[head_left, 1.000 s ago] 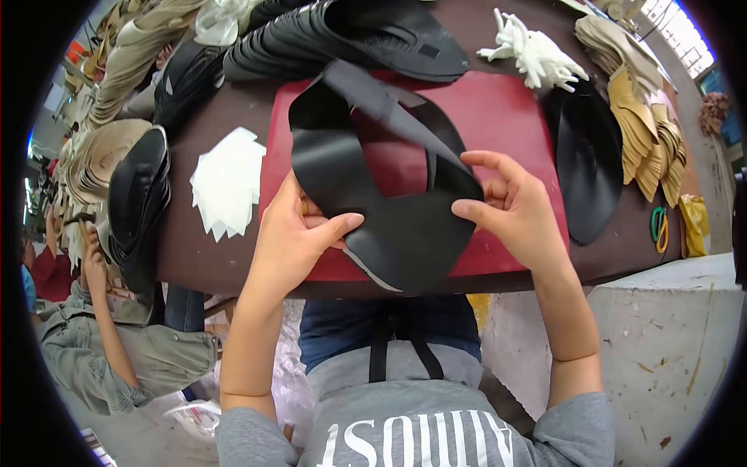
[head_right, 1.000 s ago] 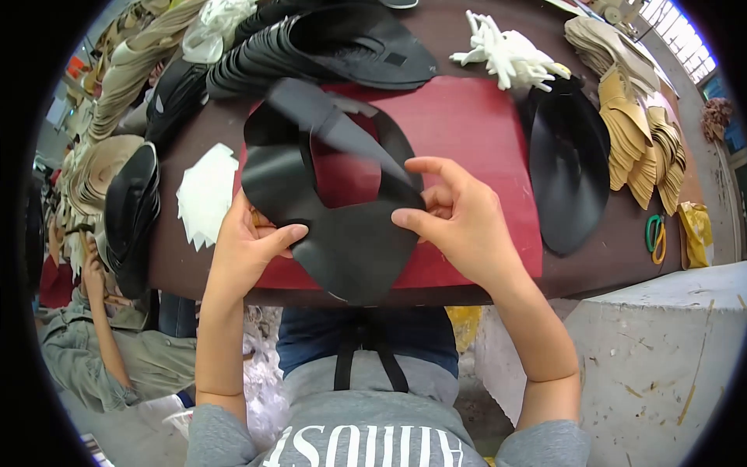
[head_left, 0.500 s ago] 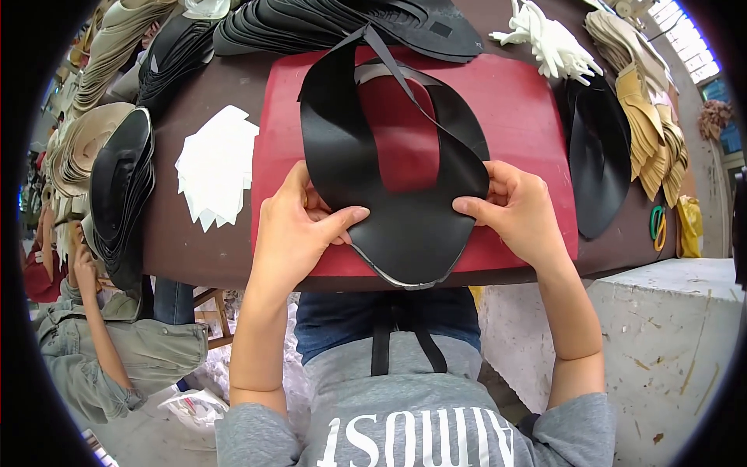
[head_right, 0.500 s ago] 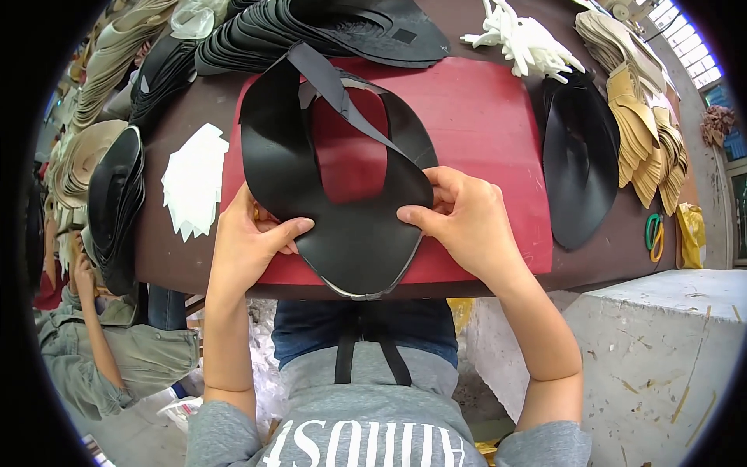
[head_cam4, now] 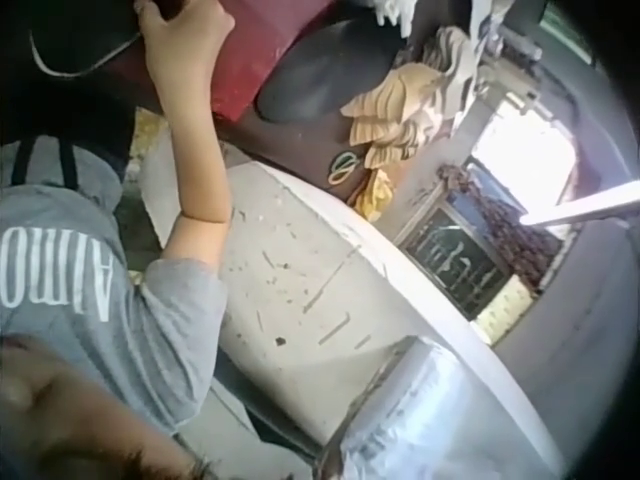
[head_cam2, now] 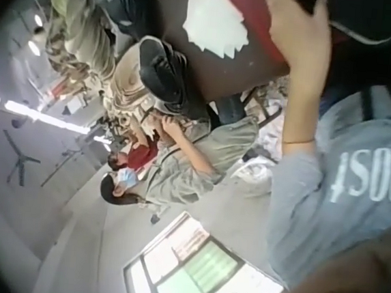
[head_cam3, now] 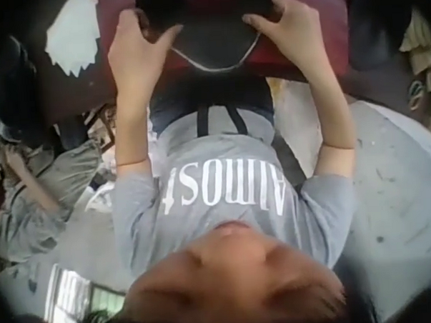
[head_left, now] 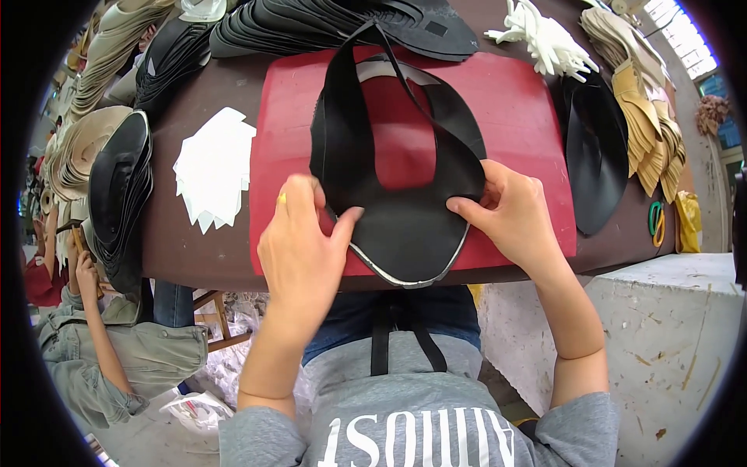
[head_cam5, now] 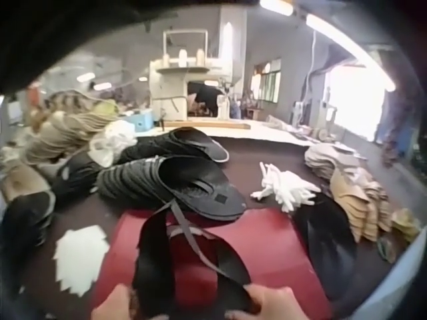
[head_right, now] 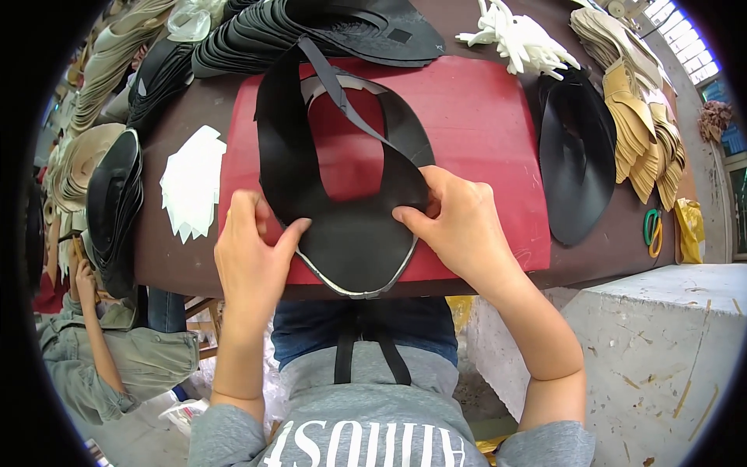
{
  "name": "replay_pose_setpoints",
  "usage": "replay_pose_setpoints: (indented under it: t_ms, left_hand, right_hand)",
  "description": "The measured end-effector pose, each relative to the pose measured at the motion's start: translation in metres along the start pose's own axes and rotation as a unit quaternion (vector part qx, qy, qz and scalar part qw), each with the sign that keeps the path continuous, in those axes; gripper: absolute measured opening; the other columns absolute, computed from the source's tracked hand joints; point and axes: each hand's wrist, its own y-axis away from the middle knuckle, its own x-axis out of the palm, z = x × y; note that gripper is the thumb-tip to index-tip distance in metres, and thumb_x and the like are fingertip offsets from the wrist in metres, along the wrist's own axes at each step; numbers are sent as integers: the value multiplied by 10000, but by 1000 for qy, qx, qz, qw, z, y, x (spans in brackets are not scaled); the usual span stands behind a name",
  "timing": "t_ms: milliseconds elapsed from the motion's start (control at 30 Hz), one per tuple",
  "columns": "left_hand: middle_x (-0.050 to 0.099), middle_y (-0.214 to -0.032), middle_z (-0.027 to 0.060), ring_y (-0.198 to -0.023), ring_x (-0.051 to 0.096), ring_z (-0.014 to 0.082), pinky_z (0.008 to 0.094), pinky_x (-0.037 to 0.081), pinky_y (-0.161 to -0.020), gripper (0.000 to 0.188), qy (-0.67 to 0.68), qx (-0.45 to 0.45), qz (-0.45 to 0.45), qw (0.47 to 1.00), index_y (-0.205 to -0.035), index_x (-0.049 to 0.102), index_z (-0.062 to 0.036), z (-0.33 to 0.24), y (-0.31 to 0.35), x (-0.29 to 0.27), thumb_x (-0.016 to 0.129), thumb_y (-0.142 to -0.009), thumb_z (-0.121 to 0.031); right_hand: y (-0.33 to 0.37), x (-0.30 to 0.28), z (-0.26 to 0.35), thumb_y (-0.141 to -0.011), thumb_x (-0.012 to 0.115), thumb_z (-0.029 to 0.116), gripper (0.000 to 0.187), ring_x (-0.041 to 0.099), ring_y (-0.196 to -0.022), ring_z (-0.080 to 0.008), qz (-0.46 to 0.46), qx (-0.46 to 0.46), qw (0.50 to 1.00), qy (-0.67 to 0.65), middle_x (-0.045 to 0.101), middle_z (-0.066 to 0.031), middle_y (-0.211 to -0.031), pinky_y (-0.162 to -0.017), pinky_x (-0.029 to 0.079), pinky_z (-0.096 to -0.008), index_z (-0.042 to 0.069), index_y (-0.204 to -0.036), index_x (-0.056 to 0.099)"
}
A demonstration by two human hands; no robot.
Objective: Assembling and applying adhesive padding to shoe upper components at a factory workbench.
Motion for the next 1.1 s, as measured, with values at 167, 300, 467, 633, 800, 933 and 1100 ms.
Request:
replay_pose_setpoints:
  t_ms: [167,300,467,633,800,933,1100]
  left_hand:
    - [623,-1175,123,-1094,601,273,342,476,-904,451,67,303,25,950,-1172,587,-36,-40,45,31,727,-754,-128]
    - [574,-1299,136,-1253,512,266,358,421,-1005,514,-2,339,27,941,-1254,562,-13,-31,62,36,697,-783,-167]
    - [566,-1303,146,-1130,548,233,314,439,-868,485,9,284,59,957,-1240,564,18,-48,58,26,660,-799,-159]
    - [555,-1299,161,-952,550,242,289,428,-744,511,-51,297,28,953,-1228,554,49,-49,56,36,646,-804,-220]
    - [538,-1318,162,-794,485,227,284,421,-665,517,-59,247,40,966,-1232,568,1,-68,15,61,653,-796,-264]
    - [544,-1320,140,-823,493,238,314,432,-643,479,-91,318,37,943,-1233,583,-43,-45,24,48,636,-821,-281]
    - [579,-1302,110,-799,503,237,315,469,-683,467,-93,239,23,966,-1234,585,-48,-61,24,39,639,-806,-227]
  right_hand:
    - [-5,-2,3,-714,707,-4,244,492,-555,-96,-15,-76,996,37,641,-43,-707,-548,424,-215,-41,-947,643]
    - [-29,-21,-3,-704,703,-10,236,480,-541,-106,-36,-177,983,30,623,-33,-662,-537,415,-223,-34,-931,642]
    - [-49,-33,-10,-687,699,-21,205,470,-524,-119,77,-87,993,35,619,-32,-645,-526,411,-238,-31,-885,644]
    - [-63,-39,1,-674,707,9,216,568,-552,-221,65,-98,988,105,681,-103,-727,-575,476,-312,-44,-876,653]
    - [-70,-40,-3,-661,706,5,206,550,-538,-265,38,-207,967,146,655,-128,-682,-575,471,-342,-50,-846,633]
    - [-73,-38,-7,-663,695,-43,137,393,-497,-200,22,-247,960,132,562,-75,-592,-503,397,-301,-29,-748,589]
    - [-56,-27,-15,-672,667,-57,139,397,-489,-213,-49,-287,946,141,555,-98,-595,-506,403,-304,-28,-789,599]
